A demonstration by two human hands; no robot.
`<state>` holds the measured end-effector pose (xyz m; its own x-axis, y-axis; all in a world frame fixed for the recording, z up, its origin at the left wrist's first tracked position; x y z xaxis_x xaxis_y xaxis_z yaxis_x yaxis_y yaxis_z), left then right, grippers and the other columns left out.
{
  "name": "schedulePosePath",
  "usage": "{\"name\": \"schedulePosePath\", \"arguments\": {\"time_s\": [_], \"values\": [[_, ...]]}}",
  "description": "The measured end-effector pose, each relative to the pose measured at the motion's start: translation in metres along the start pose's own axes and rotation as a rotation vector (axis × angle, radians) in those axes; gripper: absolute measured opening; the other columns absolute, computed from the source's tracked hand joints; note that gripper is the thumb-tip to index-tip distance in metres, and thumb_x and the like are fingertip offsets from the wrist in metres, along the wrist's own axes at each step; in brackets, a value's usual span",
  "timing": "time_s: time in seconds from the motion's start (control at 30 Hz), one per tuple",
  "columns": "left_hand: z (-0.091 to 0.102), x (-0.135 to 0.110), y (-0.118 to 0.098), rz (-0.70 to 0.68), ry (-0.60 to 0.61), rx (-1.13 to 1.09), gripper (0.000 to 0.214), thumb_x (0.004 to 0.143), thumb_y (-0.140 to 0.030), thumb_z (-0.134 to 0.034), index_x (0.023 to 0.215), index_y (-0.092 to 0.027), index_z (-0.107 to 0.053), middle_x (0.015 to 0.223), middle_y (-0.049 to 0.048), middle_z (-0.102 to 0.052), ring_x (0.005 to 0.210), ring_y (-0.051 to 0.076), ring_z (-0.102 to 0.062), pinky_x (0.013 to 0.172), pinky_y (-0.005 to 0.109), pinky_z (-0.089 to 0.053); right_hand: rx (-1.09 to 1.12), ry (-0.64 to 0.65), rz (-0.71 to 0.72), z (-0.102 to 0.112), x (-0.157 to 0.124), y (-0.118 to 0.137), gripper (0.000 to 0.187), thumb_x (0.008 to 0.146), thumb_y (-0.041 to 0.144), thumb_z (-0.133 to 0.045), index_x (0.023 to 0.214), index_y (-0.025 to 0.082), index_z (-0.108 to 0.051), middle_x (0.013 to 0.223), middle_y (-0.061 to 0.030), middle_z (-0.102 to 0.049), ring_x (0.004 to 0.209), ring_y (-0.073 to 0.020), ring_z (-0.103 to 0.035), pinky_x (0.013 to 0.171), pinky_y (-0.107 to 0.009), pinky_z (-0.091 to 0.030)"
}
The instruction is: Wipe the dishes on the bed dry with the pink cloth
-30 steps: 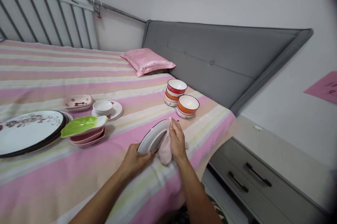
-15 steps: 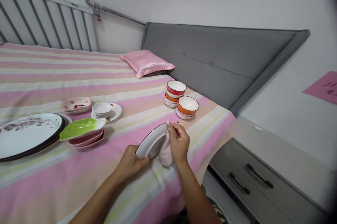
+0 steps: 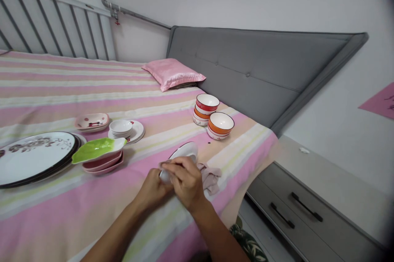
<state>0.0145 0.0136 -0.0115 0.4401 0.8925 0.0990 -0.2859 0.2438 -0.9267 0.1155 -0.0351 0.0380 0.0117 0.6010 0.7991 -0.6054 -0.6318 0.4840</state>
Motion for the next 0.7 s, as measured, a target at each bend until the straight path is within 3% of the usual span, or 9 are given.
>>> {"name": "schedulePosePath", "arguments": {"time_s": [0.2,0.37,0.47,0.6,0.7], "values": [[-0.003,-0.001,-0.002,0.031,0.102,0.119,0.019,0.069,-0.029,-0.054,0.062,-0.011,-0.056,0.052,-0.0023,-0.044,0.048,0.010,-0.037,0.044,0.021,-0.031,0.118,-0.266,-0.418,0.027,0.009,-0.047,0.017,0.081,0.024,-0.056,0.091,0.019,-0.069,0.089,-0.0060,-0.064,0.085,-0.0160,-0.061,0.078,-0.030,-0.051],[-0.004,-0.001,-0.003,0.017,0.106,0.185,0.023,0.071,-0.031,-0.053,0.063,-0.011,-0.059,0.051,-0.0013,-0.046,0.048,0.011,-0.039,0.045,0.021,-0.032,0.202,-0.369,-0.700,0.031,-0.003,-0.085,0.028,0.079,0.033,-0.057,0.096,0.012,-0.067,0.093,-0.0096,-0.067,0.085,-0.0191,-0.062,0.078,-0.033,-0.051],[-0.004,0.000,-0.002,0.015,0.093,0.188,0.022,0.070,-0.032,-0.054,0.060,-0.012,-0.056,0.051,-0.0016,-0.045,0.048,0.011,-0.039,0.045,0.021,-0.032,0.043,-0.373,-0.628,0.032,-0.002,-0.075,0.028,0.082,0.032,-0.053,0.097,0.013,-0.067,0.093,-0.0097,-0.066,0.086,-0.0192,-0.061,0.079,-0.034,-0.050],[-0.005,0.000,-0.001,0.019,0.094,0.142,0.021,0.069,-0.030,-0.055,0.057,-0.014,-0.053,0.050,-0.0024,-0.043,0.047,0.010,-0.038,0.044,0.021,-0.030,-0.093,-0.307,-0.308,0.025,0.007,-0.035,0.024,0.085,0.023,-0.049,0.102,0.020,-0.067,0.093,-0.0083,-0.061,0.090,-0.0171,-0.059,0.082,-0.032,-0.049],[-0.002,-0.001,0.000,0.019,0.067,0.025,0.014,0.066,-0.027,-0.057,0.059,-0.014,-0.056,0.055,-0.0009,-0.049,0.052,0.013,-0.044,0.047,0.023,-0.034,-0.083,-0.147,-0.092,0.009,0.005,-0.008,0.028,0.086,0.015,-0.047,0.106,0.023,-0.065,0.093,-0.0073,-0.061,0.091,-0.0158,-0.059,0.080,-0.030,-0.051]]}}
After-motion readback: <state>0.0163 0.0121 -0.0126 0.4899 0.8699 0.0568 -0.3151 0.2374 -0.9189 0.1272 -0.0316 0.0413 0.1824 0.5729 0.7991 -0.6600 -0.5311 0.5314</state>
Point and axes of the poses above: each hand's wrist, its own x-axis towards the middle knuckle, its own z-axis out of the back of the hand, y = z × x, the point moved 4 cm from there along x, towards the middle knuckle
